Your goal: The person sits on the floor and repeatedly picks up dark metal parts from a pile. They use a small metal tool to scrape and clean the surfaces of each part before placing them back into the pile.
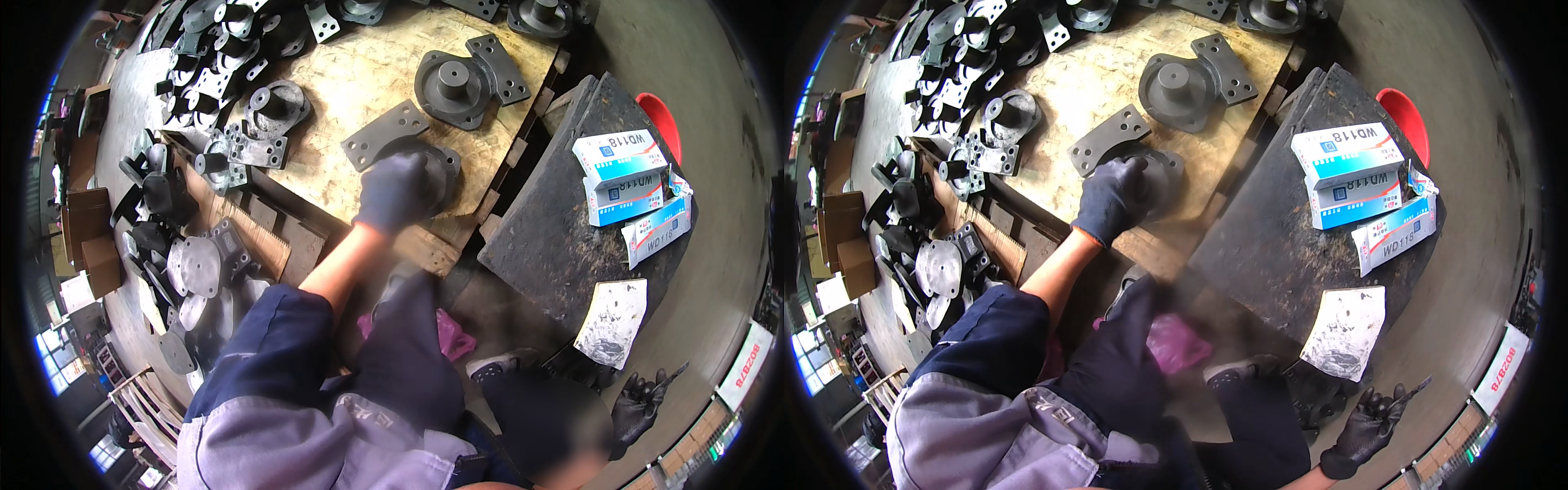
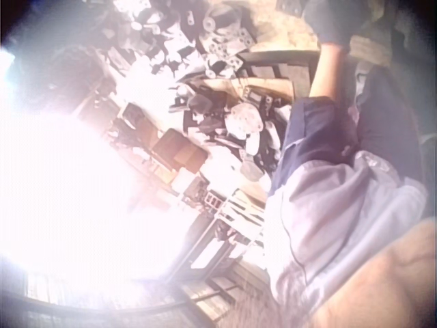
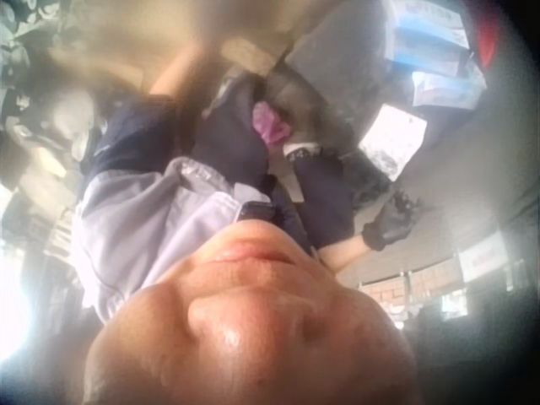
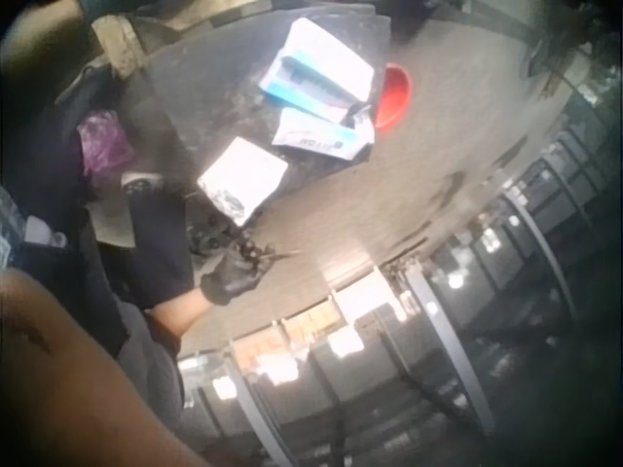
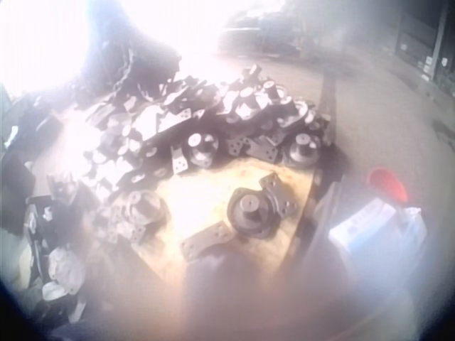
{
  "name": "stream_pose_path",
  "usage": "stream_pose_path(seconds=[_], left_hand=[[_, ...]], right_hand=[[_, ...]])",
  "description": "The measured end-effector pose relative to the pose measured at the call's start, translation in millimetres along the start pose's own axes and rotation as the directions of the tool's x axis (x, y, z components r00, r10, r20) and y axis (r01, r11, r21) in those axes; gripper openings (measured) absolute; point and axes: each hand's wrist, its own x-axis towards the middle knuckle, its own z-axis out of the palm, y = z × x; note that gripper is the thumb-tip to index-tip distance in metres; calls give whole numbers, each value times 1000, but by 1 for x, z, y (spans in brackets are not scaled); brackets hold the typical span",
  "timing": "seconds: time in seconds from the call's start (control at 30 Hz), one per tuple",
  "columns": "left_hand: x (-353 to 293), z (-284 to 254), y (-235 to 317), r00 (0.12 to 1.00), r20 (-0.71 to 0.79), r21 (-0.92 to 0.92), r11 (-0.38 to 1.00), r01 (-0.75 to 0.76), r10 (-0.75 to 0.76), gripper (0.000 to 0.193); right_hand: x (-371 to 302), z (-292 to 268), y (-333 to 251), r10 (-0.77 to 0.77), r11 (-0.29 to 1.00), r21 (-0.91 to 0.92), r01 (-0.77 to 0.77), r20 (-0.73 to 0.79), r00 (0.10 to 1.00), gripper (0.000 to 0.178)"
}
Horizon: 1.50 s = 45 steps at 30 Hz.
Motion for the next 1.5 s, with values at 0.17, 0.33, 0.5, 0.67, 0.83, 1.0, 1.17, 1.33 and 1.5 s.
stream_pose_path(seconds=[0.17,0.33,0.5,0.67,0.83,1.0,1.17,1.33,1.5], left_hand=[[13,-21,0,990,120,-123,988,88,-74,26],[20,-50,-18,929,350,-400,879,260,-115,38],[1,-56,-46,969,248,-513,850,121,12,37],[-40,-32,-73,922,80,-958,226,176,-378,40],[-59,-106,-155,758,38,-761,473,444,-651,34],[-102,-126,-161,818,90,-561,650,512,-567,30],[-99,-53,-93,716,486,-814,37,579,-501,45],[-90,-22,-78,736,471,-869,-399,292,-486,50],[-71,-41,-66,781,362,-923,-312,225,-509,39]], right_hand=[[-3,1,2,-19,1000,-2,19,-33,999,46],[3,-5,5,11,999,50,-14,55,998,47],[1,10,7,26,1000,10,-26,8,1000,44],[3,5,4,26,1000,12,-27,52,998,43],[1,7,4,23,1000,-6,-23,0,1000,42],[6,14,-1,4,1000,9,-5,75,997,45],[2,14,-4,-10,1000,30,4,179,984,46],[3,10,-6,6,996,87,-22,177,984,46],[0,1,-3,21,992,117,-52,250,968,47]])
